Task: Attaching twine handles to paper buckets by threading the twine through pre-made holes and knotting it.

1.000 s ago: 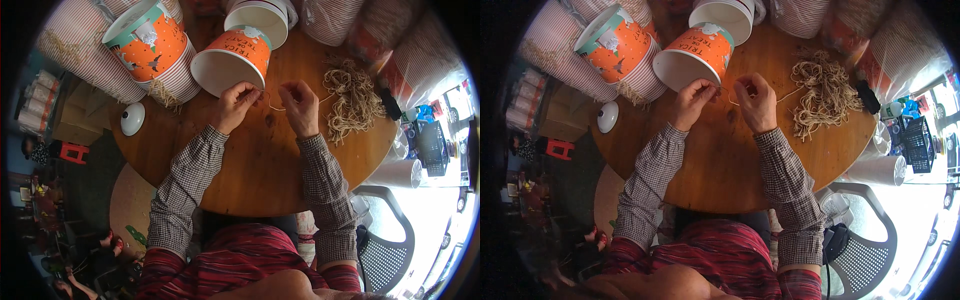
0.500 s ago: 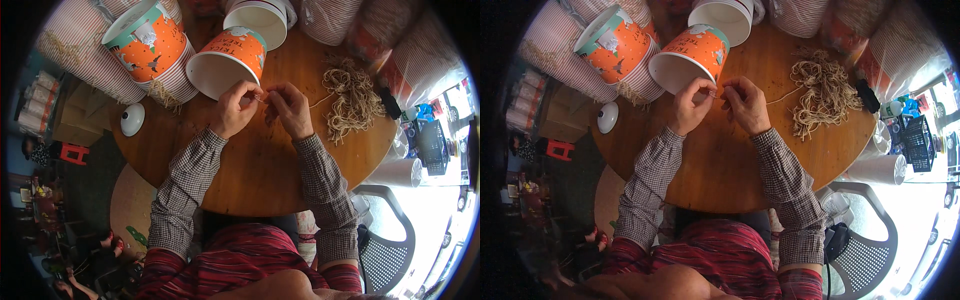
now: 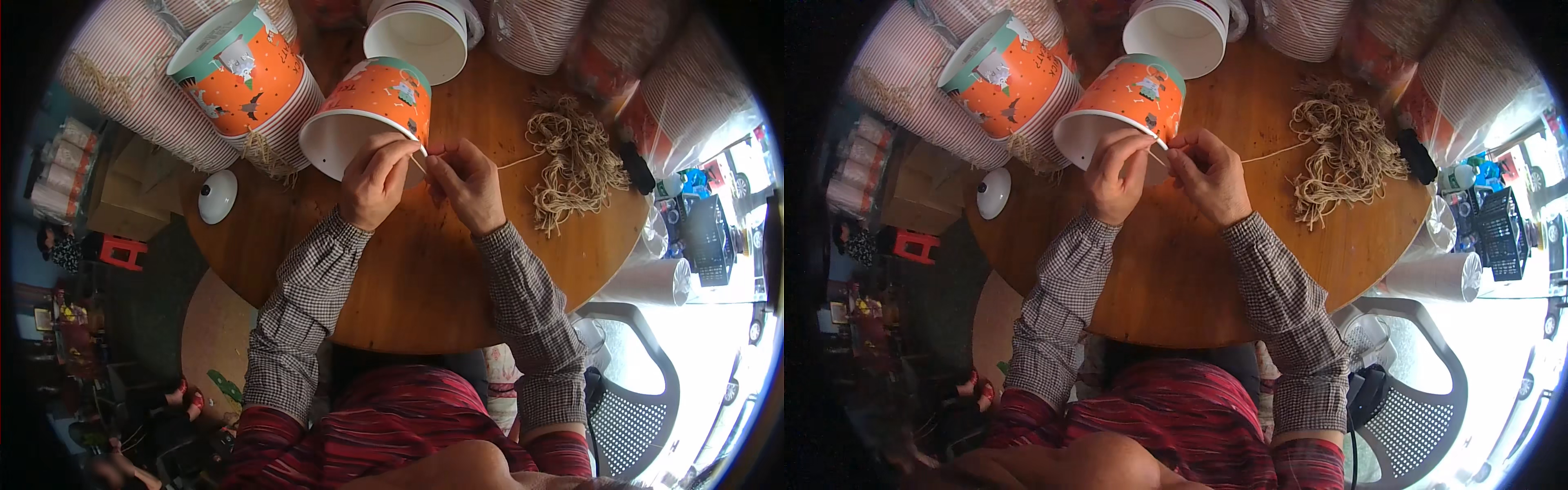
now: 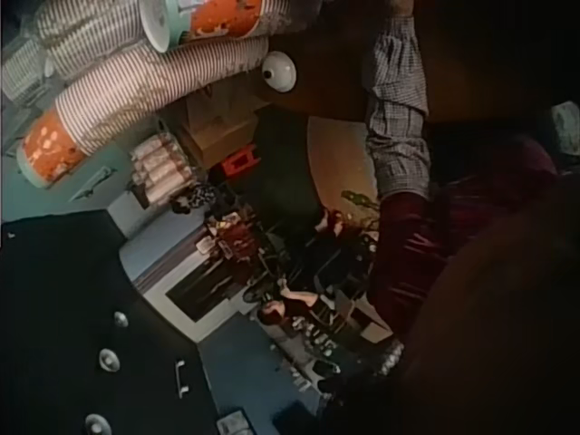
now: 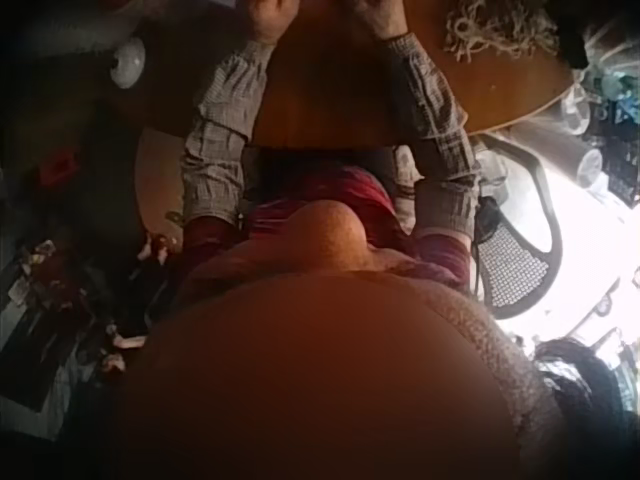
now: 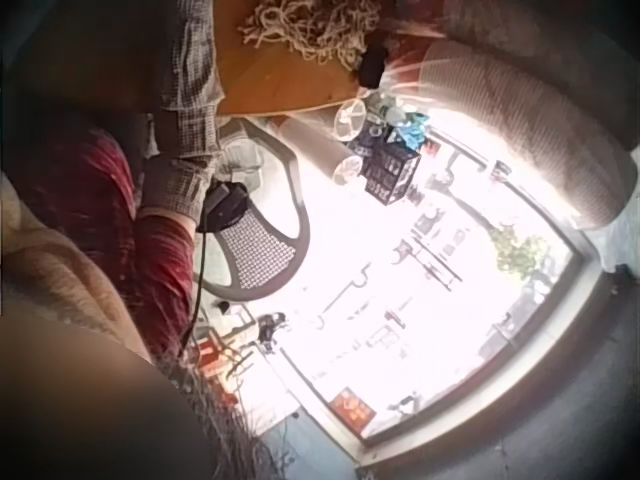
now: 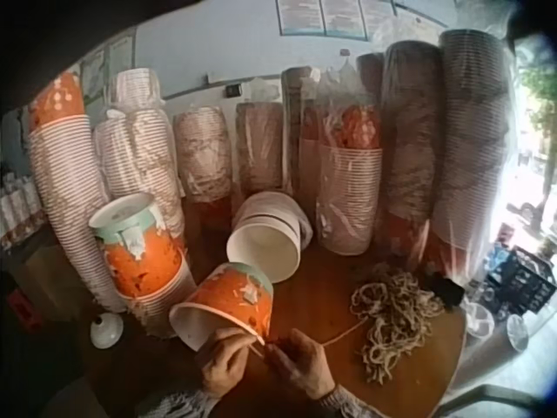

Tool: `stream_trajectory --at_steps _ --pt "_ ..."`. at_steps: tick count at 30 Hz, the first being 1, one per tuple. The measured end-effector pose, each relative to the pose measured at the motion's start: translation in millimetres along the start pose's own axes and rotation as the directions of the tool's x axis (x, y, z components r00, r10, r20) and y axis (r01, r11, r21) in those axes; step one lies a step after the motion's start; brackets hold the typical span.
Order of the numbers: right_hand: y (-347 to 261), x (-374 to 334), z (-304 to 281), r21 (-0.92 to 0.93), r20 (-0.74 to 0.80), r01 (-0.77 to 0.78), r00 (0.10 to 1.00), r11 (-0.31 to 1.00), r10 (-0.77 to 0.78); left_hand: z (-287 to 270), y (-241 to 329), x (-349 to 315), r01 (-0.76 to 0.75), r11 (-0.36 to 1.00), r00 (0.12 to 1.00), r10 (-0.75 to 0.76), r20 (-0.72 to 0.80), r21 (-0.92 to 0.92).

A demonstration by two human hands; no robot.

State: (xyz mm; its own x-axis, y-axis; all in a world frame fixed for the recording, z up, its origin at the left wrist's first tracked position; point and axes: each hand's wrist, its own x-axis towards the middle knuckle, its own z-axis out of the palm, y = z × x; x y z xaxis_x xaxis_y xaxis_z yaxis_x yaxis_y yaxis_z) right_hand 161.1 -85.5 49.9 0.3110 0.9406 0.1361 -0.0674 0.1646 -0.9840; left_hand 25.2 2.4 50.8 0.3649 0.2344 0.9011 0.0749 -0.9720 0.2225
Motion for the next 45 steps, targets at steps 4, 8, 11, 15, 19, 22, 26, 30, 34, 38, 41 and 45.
stream_trajectory --at_steps 4,8,11,15,19,22,26,30,34,38,41,45 --pt "3.1 -0.9 -0.5 -0.062 0.03 0.047 0.999 0.997 -0.045 2.7 3.1 0.4 0.057 0.998 0.997 -0.058 -0.041 -0.032" --pt "3.8 -5.1 4.7 -0.031 0.048 0.0 0.999 1.0 0.001 0.9 2.3 -0.6 0.088 0.996 0.996 -0.089 -0.031 -0.015" --pt "4.3 -6.3 7.6 -0.023 0.108 -0.009 0.994 1.0 0.012 -1.3 6.3 1.2 0.14 0.987 0.99 -0.142 -0.014 -0.082" --pt "3.5 -10.3 9.7 0.128 0.213 -0.04 0.977 0.991 0.011 -5.1 21.0 14.7 0.155 0.969 0.987 -0.145 0.063 -0.195" --pt "-12.5 -14.8 7.3 0.169 0.418 -0.117 0.908 0.979 0.037 -32.6 42.8 28.9 0.244 0.961 0.961 -0.222 0.164 -0.128" --pt "-29.4 -24.6 1.3 0.07 0.585 -0.225 0.798 0.972 0.142 -51.3 63.0 32.6 0.197 0.979 0.963 -0.183 0.198 -0.052" --pt "-61.3 -41.7 -10.6 0.059 0.649 -0.319 0.732 0.946 0.207 -86.9 91.8 27.7 0.231 0.972 0.934 -0.211 0.287 -0.036" --pt "-63.4 -63.7 -12.9 0.285 0.66 -0.207 0.751 0.936 -0.035 -125.7 134.9 22.2 0.308 0.951 0.874 -0.268 0.406 -0.036" --pt "-83.3 -92.7 11.0 0.25 0.551 -0.149 0.834 0.957 -0.015 -147.8 172.0 18.3 0.441 0.89 0.774 -0.311 0.552 -0.118" --pt "-101.2 -126.8 27.5 -0.153 0.488 0.225 0.864 0.962 -0.124 -164.8 196.8 19.2 0.547 0.812 0.701 -0.311 0.641 -0.203" --pt "-122.8 -156.8 29.0 -0.344 0.556 0.436 0.808 0.832 -0.195 -175.9 214.0 15.4 0.561 0.791 0.676 -0.266 0.687 -0.245" --pt "-131.5 -186.4 24.1 -0.488 0.59 0.462 0.8 0.741 -0.11 -177.9 234.7 9.9 0.64 0.734 0.567 -0.252 0.784 -0.226"
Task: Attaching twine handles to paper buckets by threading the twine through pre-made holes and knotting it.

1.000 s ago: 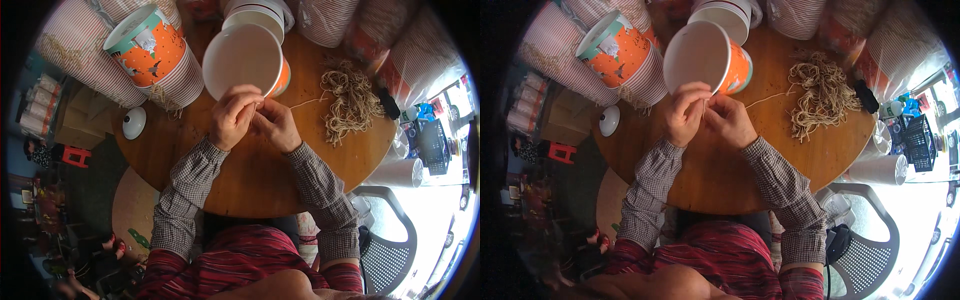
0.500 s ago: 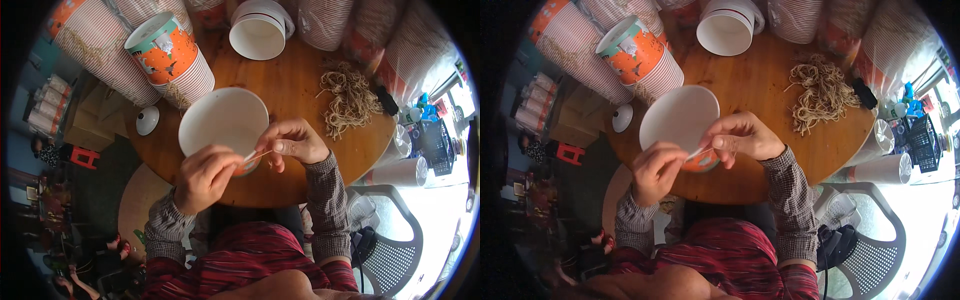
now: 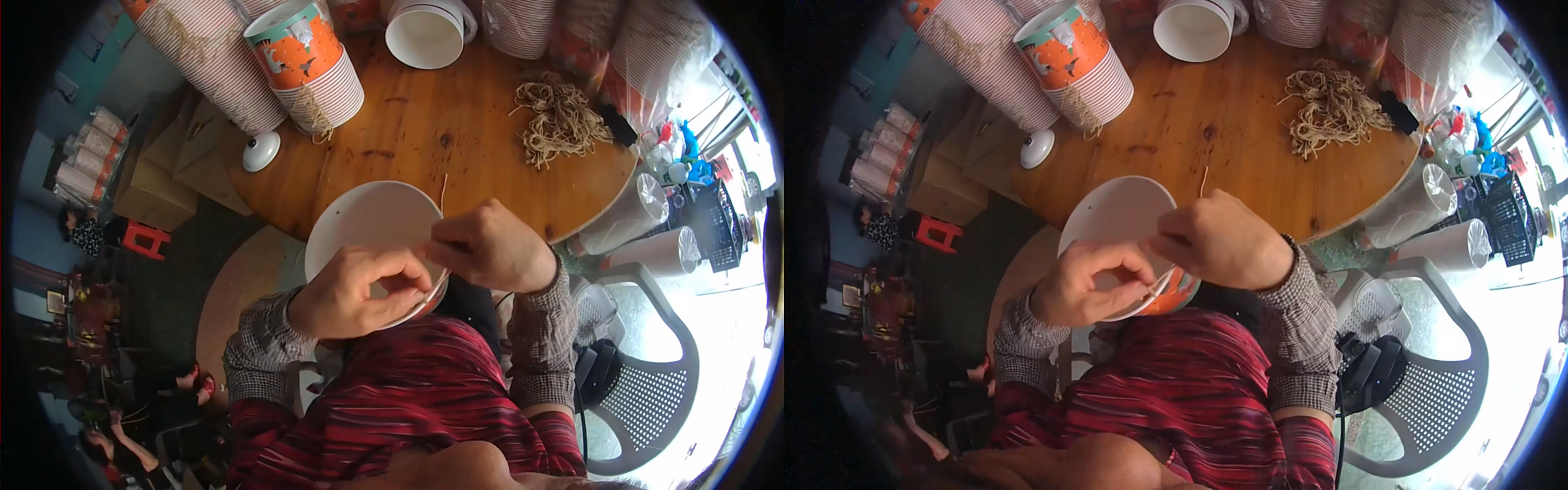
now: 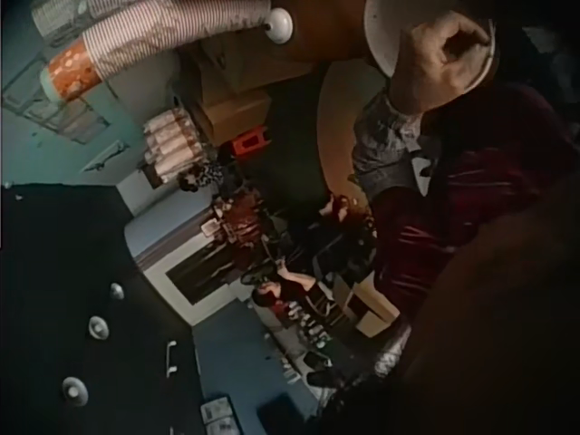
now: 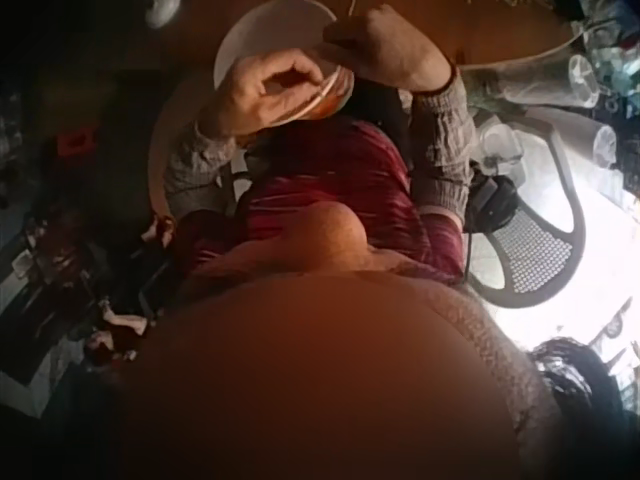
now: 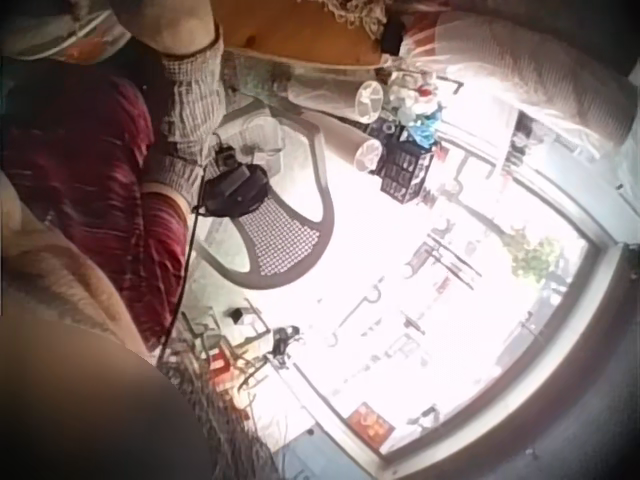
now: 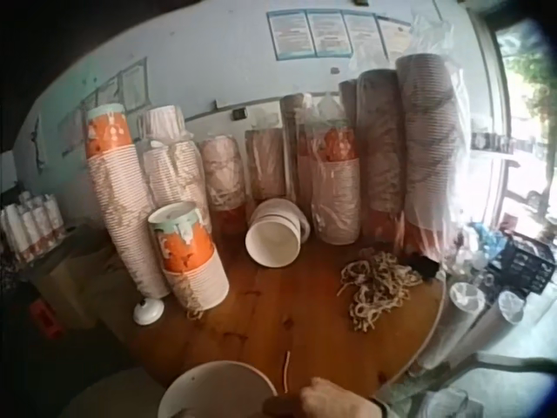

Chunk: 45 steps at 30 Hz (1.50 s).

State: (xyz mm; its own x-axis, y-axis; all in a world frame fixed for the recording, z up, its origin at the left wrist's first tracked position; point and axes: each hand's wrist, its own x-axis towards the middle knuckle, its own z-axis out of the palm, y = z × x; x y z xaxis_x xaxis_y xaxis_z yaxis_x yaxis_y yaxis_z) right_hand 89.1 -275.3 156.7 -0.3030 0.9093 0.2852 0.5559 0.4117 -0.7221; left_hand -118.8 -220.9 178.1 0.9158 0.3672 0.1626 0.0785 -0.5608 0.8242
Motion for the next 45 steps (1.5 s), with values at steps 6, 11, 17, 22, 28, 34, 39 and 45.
stream_trajectory --at_steps 6,11,17,22,28,34,39,45 --pt "-4.8 -27.1 11.4 0.046 -0.071 -0.053 0.996 0.998 0.057 12.9 8.9 -6.5 0.081 0.98 0.992 -0.062 0.108 -0.181" --pt "-1.8 -40.0 31.3 0.017 -0.047 -0.103 0.993 0.995 0.104 29.7 18.0 -19.0 0.2 0.938 0.978 -0.173 0.117 -0.283" --pt "41.5 -49.6 68.2 -0.042 -0.146 -0.227 0.965 0.973 0.219 72.0 -34.1 -15.4 -0.051 0.976 0.991 0.076 -0.111 0.214" --pt "3.4 -67.1 73.3 0.079 -0.495 -0.165 0.849 0.983 0.183 85.7 -62.3 -25.8 0.052 0.941 0.995 -0.079 -0.068 -0.333" --pt "-21.2 -88.7 78.1 0.499 -0.273 -0.131 0.914 0.856 0.299 96.1 -57.6 -47.5 0.037 0.782 0.995 -0.089 -0.052 -0.622" --pt "-19.2 -103.2 101.9 0.653 -0.23 -0.085 0.925 0.752 0.304 108.1 -52.6 -68.6 -0.017 0.675 0.987 -0.108 -0.121 -0.738" --pt "-23.8 -112.4 116.0 0.716 -0.244 -0.027 0.927 0.698 0.286 122.6 -46.2 -82.5 -0.067 0.598 0.937 -0.237 -0.257 -0.798" --pt "-16.9 -118.0 127.0 0.628 -0.334 0.035 0.914 0.778 0.229 129.1 -39.9 -87.3 -0.058 0.578 0.93 -0.266 -0.255 -0.814"
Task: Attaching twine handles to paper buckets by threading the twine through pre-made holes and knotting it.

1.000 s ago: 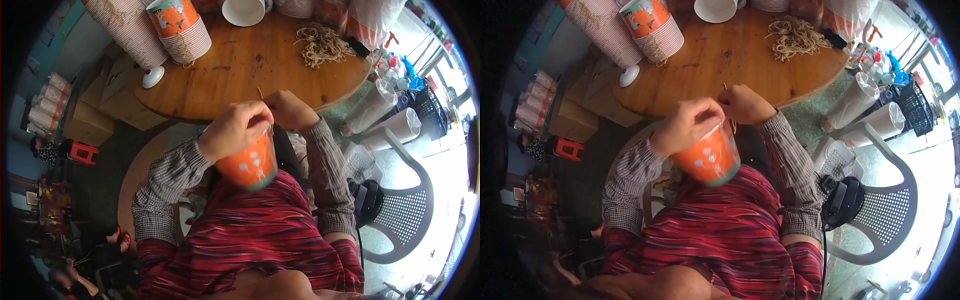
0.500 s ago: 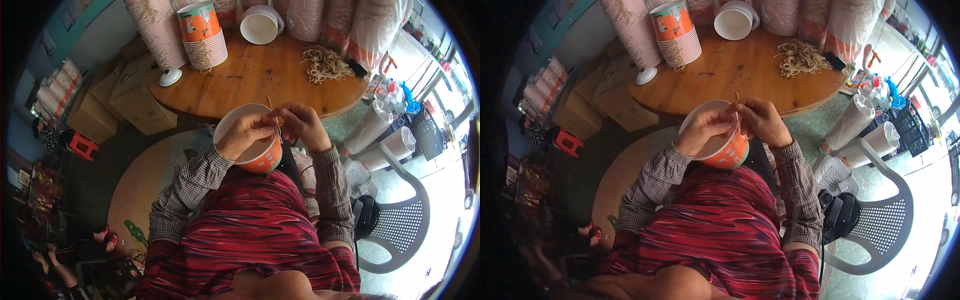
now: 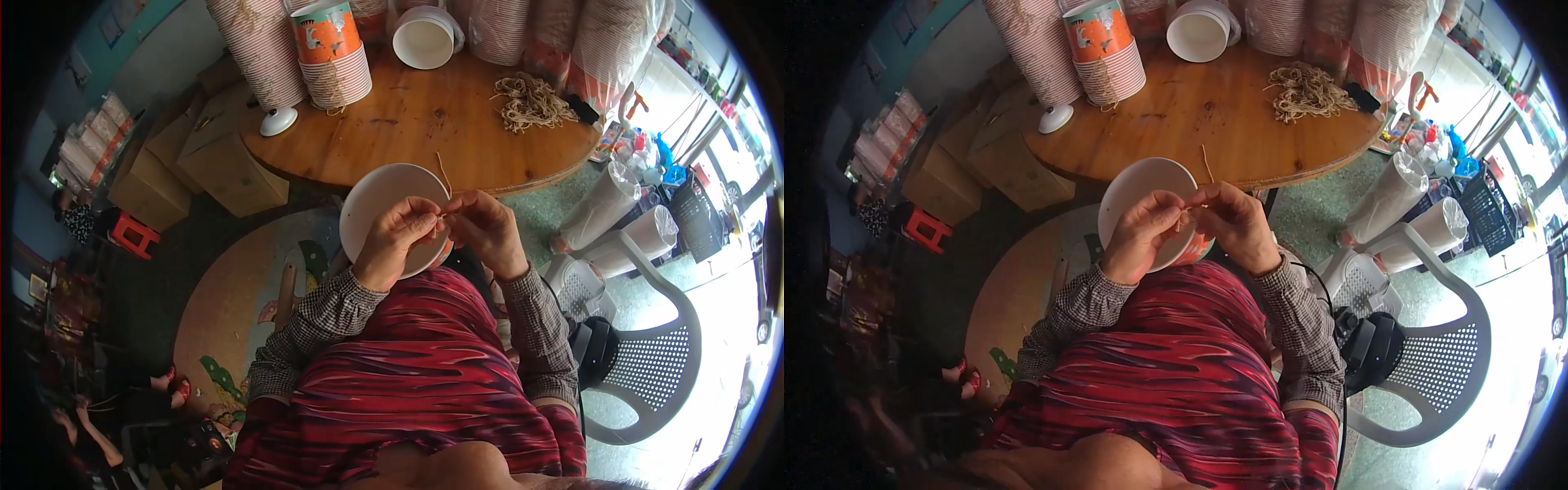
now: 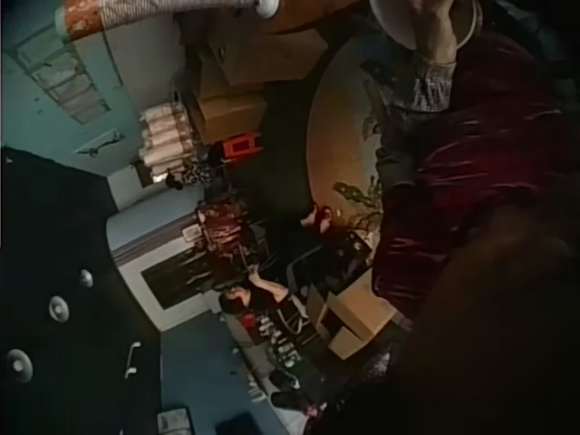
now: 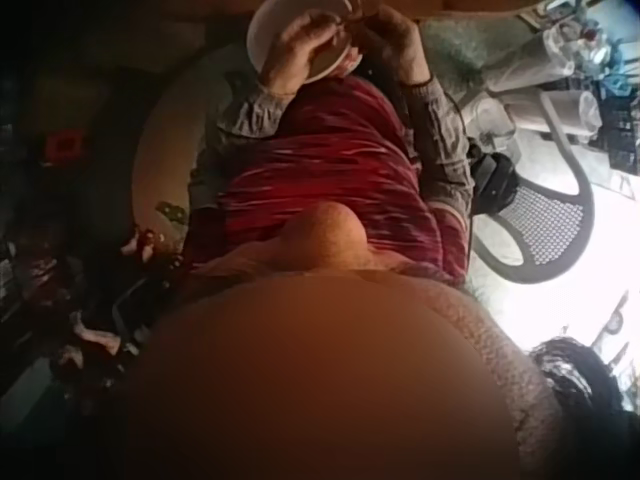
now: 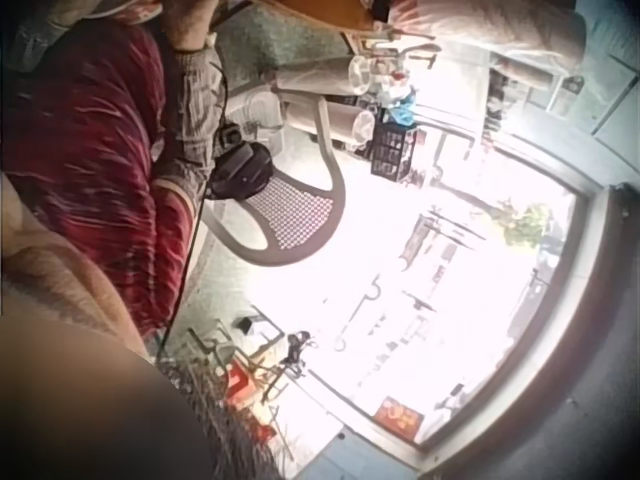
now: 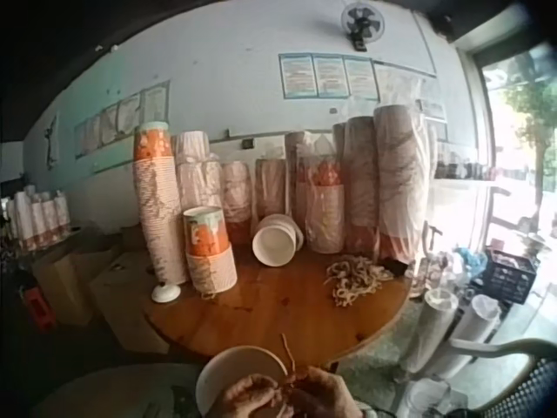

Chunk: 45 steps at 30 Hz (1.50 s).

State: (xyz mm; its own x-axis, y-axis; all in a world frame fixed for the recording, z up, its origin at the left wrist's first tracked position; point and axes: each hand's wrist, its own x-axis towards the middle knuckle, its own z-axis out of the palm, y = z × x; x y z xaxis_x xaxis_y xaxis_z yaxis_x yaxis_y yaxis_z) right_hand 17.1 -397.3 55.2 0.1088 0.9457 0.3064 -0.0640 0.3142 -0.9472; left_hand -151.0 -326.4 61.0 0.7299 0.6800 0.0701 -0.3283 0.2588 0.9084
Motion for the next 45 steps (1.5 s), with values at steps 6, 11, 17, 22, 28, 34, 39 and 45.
stream_trajectory --at_steps 6,11,17,22,28,34,39,45 --pt "-4.3 -5.6 -0.9 -0.136 -0.058 0.018 0.998 0.991 -0.026 -0.6 3.6 4.5 0.058 0.997 0.998 -0.056 0.04 -0.06" --pt "-5.4 -6.5 -3.1 -0.075 -0.088 -0.018 0.996 0.997 0.011 6.7 6.5 6.0 0.054 0.998 0.998 -0.054 0.033 -0.009" --pt "-3.5 -3.8 -4.7 -0.043 -0.139 -0.042 0.99 0.998 0.036 1.4 7.2 12.4 0.105 0.994 0.994 -0.105 0.026 0.016" --pt "-1.0 -0.2 -4.7 -0.227 -0.191 0.143 0.963 0.963 -0.188 4.7 9.8 18.8 0.111 0.986 0.993 -0.115 0.023 0.125" --pt "-17.0 1.2 -3.2 -0.519 -0.142 0.249 0.918 0.818 -0.37 1.3 5.8 30.1 0.018 0.95 0.984 -0.073 0.164 0.312" --pt "-5.0 10.7 -15.5 -0.467 -0.076 0.268 0.937 0.842 -0.34 10.2 9.3 30.7 -0.131 0.839 0.975 0.011 0.224 0.529" --pt "-5.8 11.3 -23.4 -0.38 0.052 0.135 0.991 0.915 -0.124 -2.1 3.9 28.8 -0.104 0.805 0.98 -0.018 0.2 0.584" --pt "-8.6 7.1 -23.3 -0.542 0.226 0.373 0.928 0.753 -0.298 -9.8 13.6 33.9 -0.065 0.84 0.972 -0.069 0.225 0.539"
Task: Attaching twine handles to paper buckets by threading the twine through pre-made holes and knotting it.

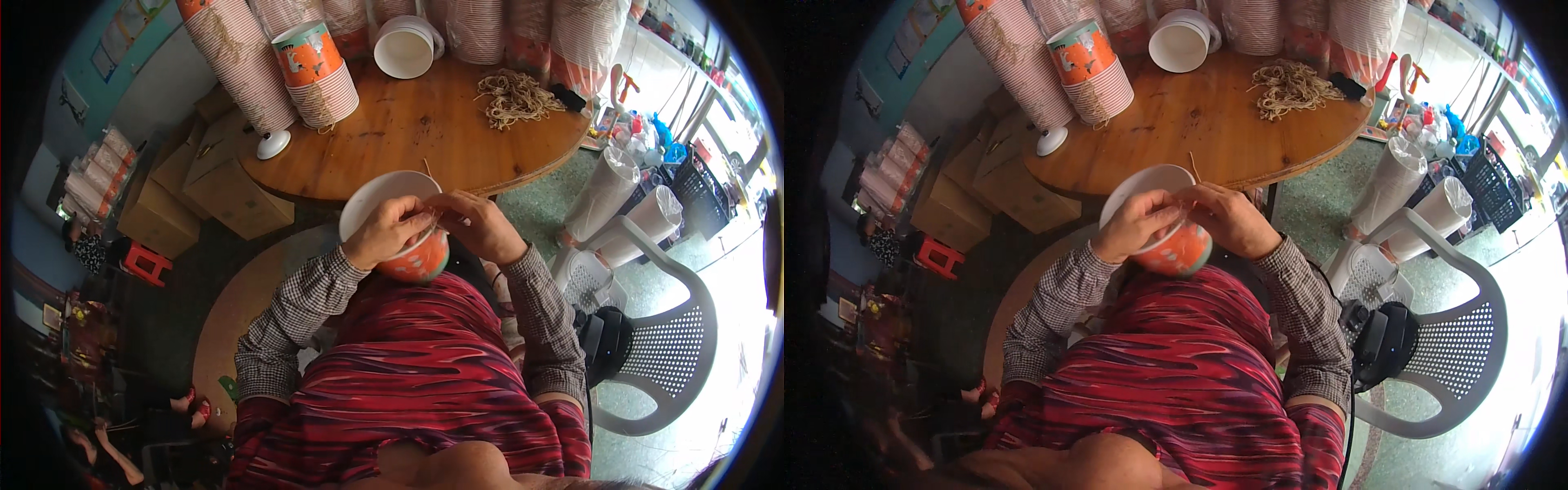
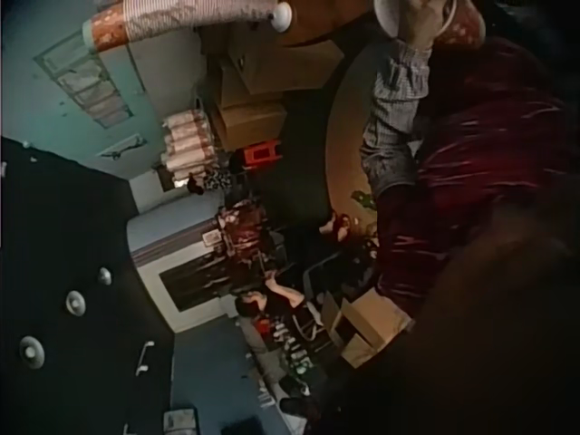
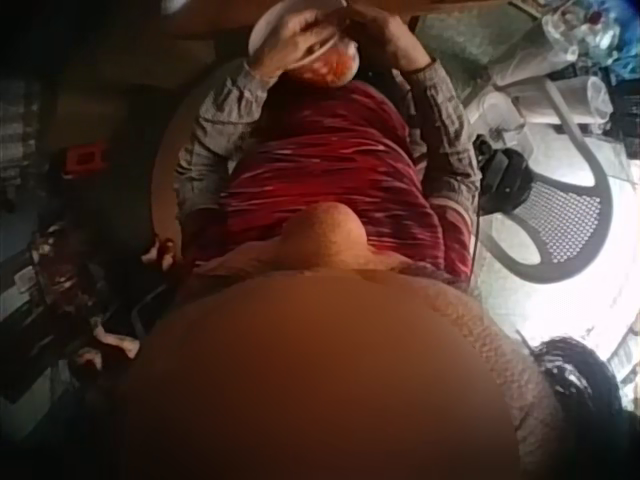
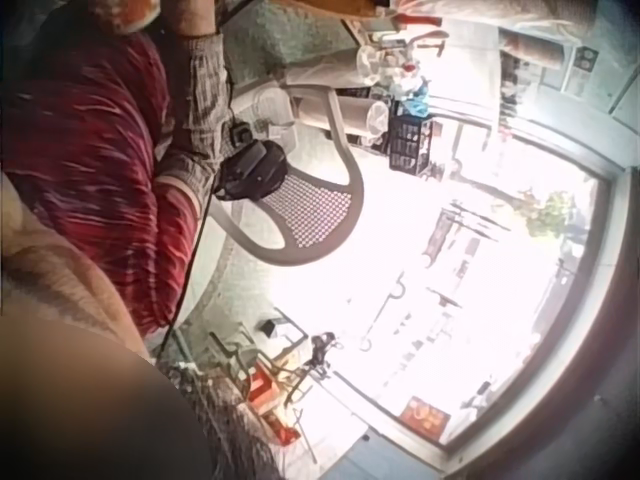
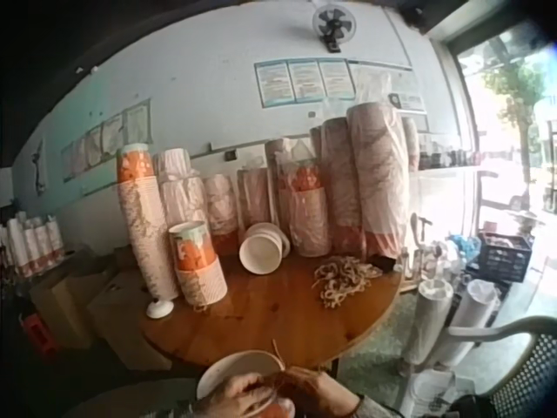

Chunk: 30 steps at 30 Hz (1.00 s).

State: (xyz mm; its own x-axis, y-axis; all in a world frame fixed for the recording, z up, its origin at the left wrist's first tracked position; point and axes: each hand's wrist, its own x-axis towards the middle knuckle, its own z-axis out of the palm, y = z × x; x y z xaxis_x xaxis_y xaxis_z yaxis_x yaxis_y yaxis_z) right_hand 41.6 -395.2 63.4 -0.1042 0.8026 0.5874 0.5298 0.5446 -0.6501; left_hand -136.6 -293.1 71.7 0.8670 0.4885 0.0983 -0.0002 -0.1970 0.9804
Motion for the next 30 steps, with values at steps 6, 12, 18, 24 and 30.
stream_trajectory --at_steps 6,12,18,24,30 --pt "-32.7 -0.7 -3.1 0.038 -0.039 -0.251 0.967 0.967 0.252 -14.0 50.3 -3.3 0.081 0.995 0.996 -0.084 0.039 0.059" --pt "-0.7 -6.6 16.1 0.339 0.108 -0.43 0.901 0.837 0.419 -8.5 12.5 8.6 0.03 0.987 0.999 -0.035 -0.03 -0.156" --pt "-8.6 -7.1 7.8 0.468 0.162 -0.451 0.889 0.76 0.428 -9.6 -4.4 3.2 0.13 0.951 0.986 -0.153 -0.061 -0.281" --pt "-27.2 -3.1 7.9 0.038 -0.061 -0.19 0.979 0.981 0.192 -13.1 -6.9 2.4 0.138 0.955 0.986 -0.156 -0.05 -0.264" --pt "-25.6 2.0 3.5 -0.024 -0.163 -0.178 0.971 0.984 0.172 -6.6 -1.6 3.1 0.141 0.962 0.99 -0.139 0.027 -0.233"
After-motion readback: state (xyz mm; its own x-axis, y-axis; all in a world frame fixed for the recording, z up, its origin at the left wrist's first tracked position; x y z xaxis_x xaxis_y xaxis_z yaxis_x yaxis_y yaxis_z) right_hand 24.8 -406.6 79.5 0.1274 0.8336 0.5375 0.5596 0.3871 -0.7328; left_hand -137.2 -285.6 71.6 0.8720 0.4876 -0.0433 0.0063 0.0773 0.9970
